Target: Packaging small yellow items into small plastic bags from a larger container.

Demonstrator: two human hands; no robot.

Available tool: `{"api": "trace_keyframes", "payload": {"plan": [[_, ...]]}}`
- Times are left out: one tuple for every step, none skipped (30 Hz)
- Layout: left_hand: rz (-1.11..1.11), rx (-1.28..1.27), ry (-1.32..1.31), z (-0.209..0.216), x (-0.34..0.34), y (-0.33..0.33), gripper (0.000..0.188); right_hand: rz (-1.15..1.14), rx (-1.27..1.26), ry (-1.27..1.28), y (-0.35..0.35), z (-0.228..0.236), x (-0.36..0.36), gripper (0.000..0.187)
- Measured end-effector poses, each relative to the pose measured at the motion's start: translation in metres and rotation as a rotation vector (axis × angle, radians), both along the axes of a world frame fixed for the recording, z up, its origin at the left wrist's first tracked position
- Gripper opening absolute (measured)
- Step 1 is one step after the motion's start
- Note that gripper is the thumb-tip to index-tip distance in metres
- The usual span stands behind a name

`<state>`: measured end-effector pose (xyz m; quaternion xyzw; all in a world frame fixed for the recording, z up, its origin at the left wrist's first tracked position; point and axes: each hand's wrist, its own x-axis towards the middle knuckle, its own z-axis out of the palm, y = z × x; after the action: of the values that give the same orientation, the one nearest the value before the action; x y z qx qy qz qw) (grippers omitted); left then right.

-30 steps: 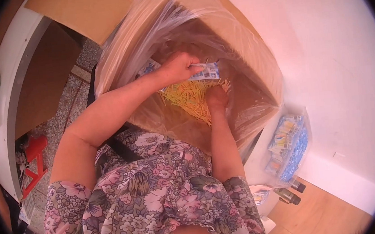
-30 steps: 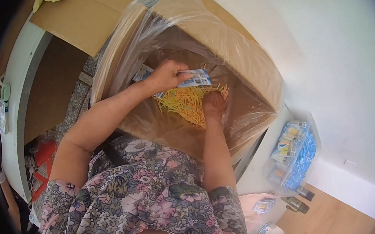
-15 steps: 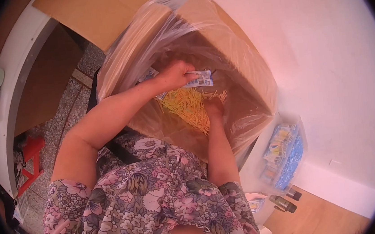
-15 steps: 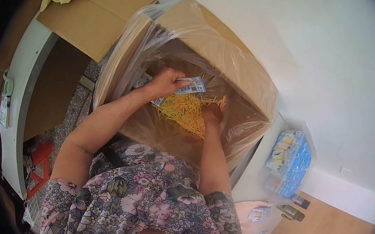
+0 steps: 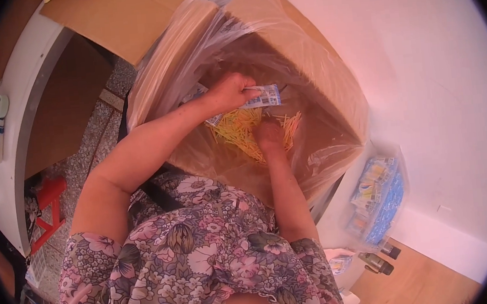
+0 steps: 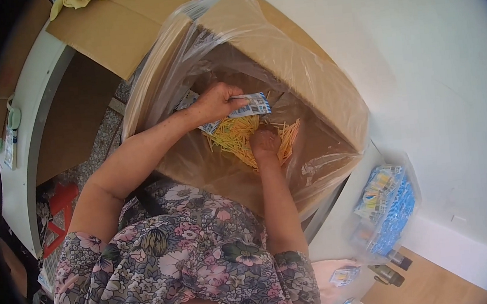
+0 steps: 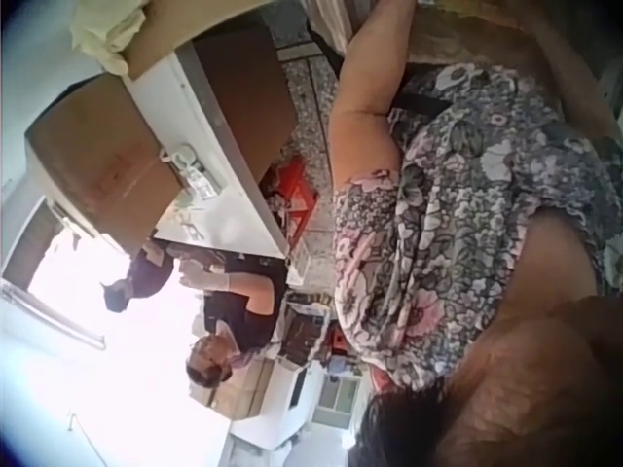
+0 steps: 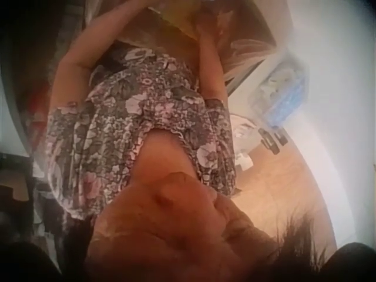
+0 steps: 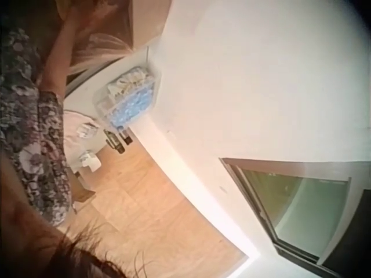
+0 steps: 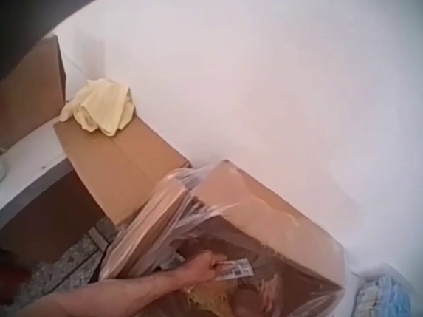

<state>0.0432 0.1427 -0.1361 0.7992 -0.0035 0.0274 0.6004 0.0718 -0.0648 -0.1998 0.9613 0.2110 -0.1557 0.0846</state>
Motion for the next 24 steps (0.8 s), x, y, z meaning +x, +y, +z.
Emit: {"api": "trace_keyframes", "payload": {"plan": [[-0.003,0.002,-0.002,0.0,-0.001,-0.001,0.019,-0.003,0.002,-0.002,-0.004,-0.001,-0.001,0.029],[-0.007,0.008,0.001,-0.001,-0.001,-0.001,0.019,-0.051,0.038,0.013,-0.006,0.003,-0.002,0.027],[-0.012,0.014,0.004,-0.001,-0.001,0.0,0.018,-0.101,0.073,0.027,-0.006,0.007,-0.003,0.026],[-0.01,0.017,0.001,-0.001,0.0,0.002,0.018,-0.099,0.076,0.024,-0.007,0.01,-0.003,0.026],[-0.01,0.025,-0.007,0.0,-0.001,0.002,0.018,-0.12,0.079,-0.093,-0.007,0.018,-0.007,0.026],[-0.01,0.033,-0.015,0.001,-0.002,0.002,0.018,-0.142,0.082,-0.21,-0.008,0.022,-0.009,0.026],[-0.014,0.033,-0.016,0.001,-0.003,0.003,0.018,-0.146,0.081,-0.21,-0.013,0.017,-0.005,0.026],[-0.031,0.04,0.01,0.004,-0.001,0.003,0.019,-0.219,0.186,-0.133,-0.026,0.013,0.003,0.026],[-0.051,0.048,0.037,0.005,0.001,0.003,0.019,-0.292,0.291,-0.056,-0.036,0.01,0.01,0.025],[-0.065,0.049,0.028,0.006,0.002,0.001,0.019,-0.305,0.293,-0.067,-0.045,0.007,0.014,0.025],[-0.041,0.027,0.035,0.003,0.002,0.0,0.019,-0.359,0.435,-0.048,-0.048,0.009,0.016,0.024],[-0.019,0.005,0.042,0.001,0.002,-0.001,0.02,-0.412,0.578,-0.03,-0.051,0.01,0.018,0.023],[-0.026,0.007,0.035,-0.001,0.002,-0.002,0.02,-0.418,0.581,-0.038,-0.054,0.012,0.02,0.023],[-0.015,-0.035,0.043,-0.006,0.0,0.0,0.02,-0.619,0.936,0.196,-0.044,0.023,0.021,0.021],[-0.007,-0.077,0.05,-0.007,0.0,0.001,0.019,-0.817,1.287,0.444,-0.035,0.035,0.022,0.019],[-0.004,-0.075,0.047,-0.007,-0.002,0.002,0.019,-0.812,1.289,0.444,-0.024,0.046,0.023,0.019],[0.008,-0.089,0.06,-0.004,-0.004,0.002,0.019,-0.827,1.423,0.474,-0.013,0.057,0.026,0.015],[0.013,-0.101,0.071,-0.001,-0.003,0.001,0.019,-0.843,1.561,0.498,-0.008,0.062,0.031,0.012],[0.008,-0.098,0.066,0.0,-0.002,0.0,0.019,-0.843,1.567,0.493,-0.006,0.065,0.037,0.012],[0.005,-0.105,0.064,0.001,-0.002,-0.001,0.019,-0.834,1.612,0.458,-0.004,0.067,0.045,0.012],[0.004,-0.113,0.063,0.001,-0.002,-0.001,0.02,-0.826,1.655,0.425,-0.001,0.069,0.052,0.013],[0.006,-0.11,0.067,0.001,0.0,0.001,0.02,-0.827,1.657,0.43,0.003,0.069,0.058,0.013],[0.002,-0.088,0.105,0.002,-0.001,0.003,0.02,-0.82,1.668,0.446,0.005,0.069,0.061,0.013],[-0.002,-0.068,0.145,0.002,-0.001,0.004,0.02,-0.814,1.679,0.462,0.007,0.069,0.062,0.013]]}}
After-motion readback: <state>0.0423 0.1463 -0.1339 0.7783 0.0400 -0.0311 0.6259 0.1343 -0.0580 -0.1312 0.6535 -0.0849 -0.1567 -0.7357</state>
